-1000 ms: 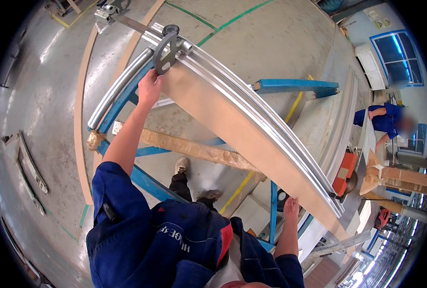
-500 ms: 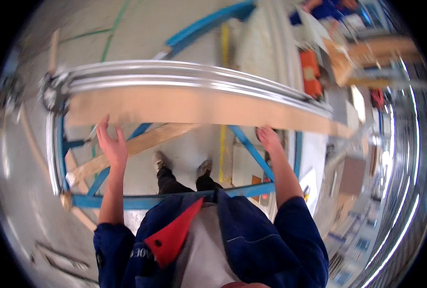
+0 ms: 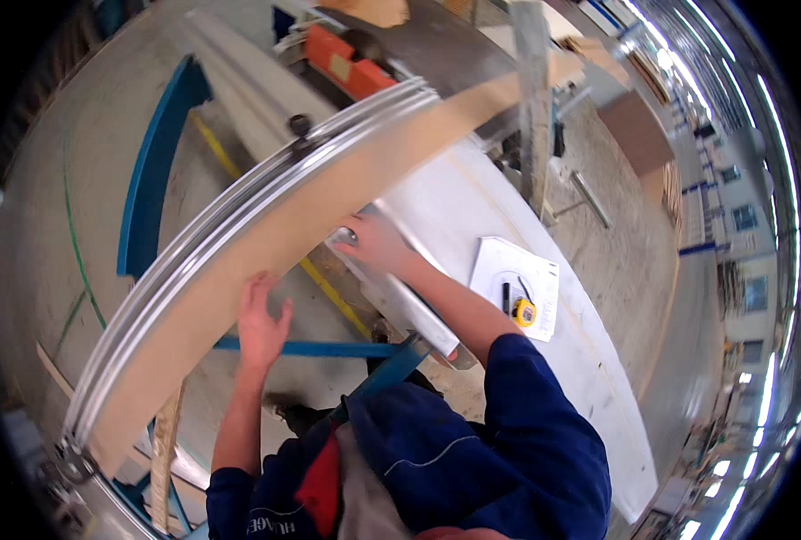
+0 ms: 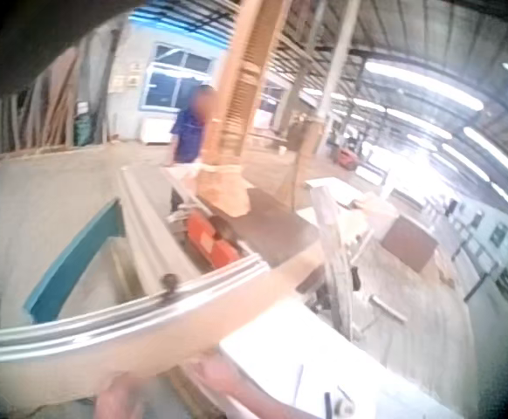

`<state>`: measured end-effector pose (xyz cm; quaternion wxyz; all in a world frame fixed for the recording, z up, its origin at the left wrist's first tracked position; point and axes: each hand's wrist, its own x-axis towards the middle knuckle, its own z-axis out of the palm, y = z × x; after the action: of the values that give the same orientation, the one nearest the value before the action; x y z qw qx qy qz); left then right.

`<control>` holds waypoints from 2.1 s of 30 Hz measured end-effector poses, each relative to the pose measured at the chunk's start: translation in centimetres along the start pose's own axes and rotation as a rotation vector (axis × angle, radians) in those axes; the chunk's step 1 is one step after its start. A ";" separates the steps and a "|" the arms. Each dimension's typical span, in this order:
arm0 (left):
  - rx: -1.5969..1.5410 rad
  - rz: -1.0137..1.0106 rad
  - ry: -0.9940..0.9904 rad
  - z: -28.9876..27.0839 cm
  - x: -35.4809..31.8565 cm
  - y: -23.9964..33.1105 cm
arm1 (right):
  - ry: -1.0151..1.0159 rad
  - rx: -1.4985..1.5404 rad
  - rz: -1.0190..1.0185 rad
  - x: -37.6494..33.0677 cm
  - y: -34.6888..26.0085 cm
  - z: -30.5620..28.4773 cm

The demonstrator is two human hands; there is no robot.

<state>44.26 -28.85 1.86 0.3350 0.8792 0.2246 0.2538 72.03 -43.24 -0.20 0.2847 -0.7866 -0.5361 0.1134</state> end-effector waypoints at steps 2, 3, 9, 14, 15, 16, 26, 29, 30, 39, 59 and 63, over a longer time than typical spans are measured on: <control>0.119 0.037 0.041 3.0 4.9 -0.4 | 0.075 -0.170 -0.176 2.7 4.2 -2.5; 0.195 0.053 0.094 4.1 7.6 -1.0 | -0.014 -0.192 -0.202 4.2 6.0 -3.2; 0.529 0.080 0.248 6.0 17.2 -3.8 | -0.249 -0.373 -0.481 11.8 11.6 -4.2; 0.634 0.053 0.289 7.9 19.4 -3.2 | -0.236 -0.249 -0.730 14.4 12.3 -3.9; 0.607 0.037 0.311 8.4 19.6 -3.0 | -0.233 -0.232 -0.756 14.7 12.3 -3.9; 0.582 0.021 0.327 8.9 19.9 -2.8 | -0.231 -0.229 -0.773 14.8 12.4 -3.9; 0.681 -0.080 0.435 13.2 21.7 -0.6 | -0.186 -0.218 -0.766 15.5 12.6 -4.8; 0.697 -0.090 0.426 13.7 22.1 -0.5 | -0.181 -0.215 -0.760 15.9 13.0 -4.7; 0.699 -0.098 0.409 13.9 22.0 -0.6 | -0.196 -0.211 -0.750 16.0 13.1 -4.5; 0.662 -0.078 0.199 14.6 22.0 -1.3 | -0.202 -0.161 -0.769 17.0 15.3 -3.8; 0.729 -0.089 -0.233 14.4 24.0 -0.5 | -0.251 -0.074 -0.716 19.4 19.2 -1.5; 0.713 -0.090 -0.225 14.8 24.4 -0.9 | -0.262 -0.078 -0.711 19.8 19.7 -1.2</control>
<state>71.65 -21.54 -1.11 0.0411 0.9523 0.2989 0.0465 95.91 -30.86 -7.91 0.2052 -0.5406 -0.8113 0.0866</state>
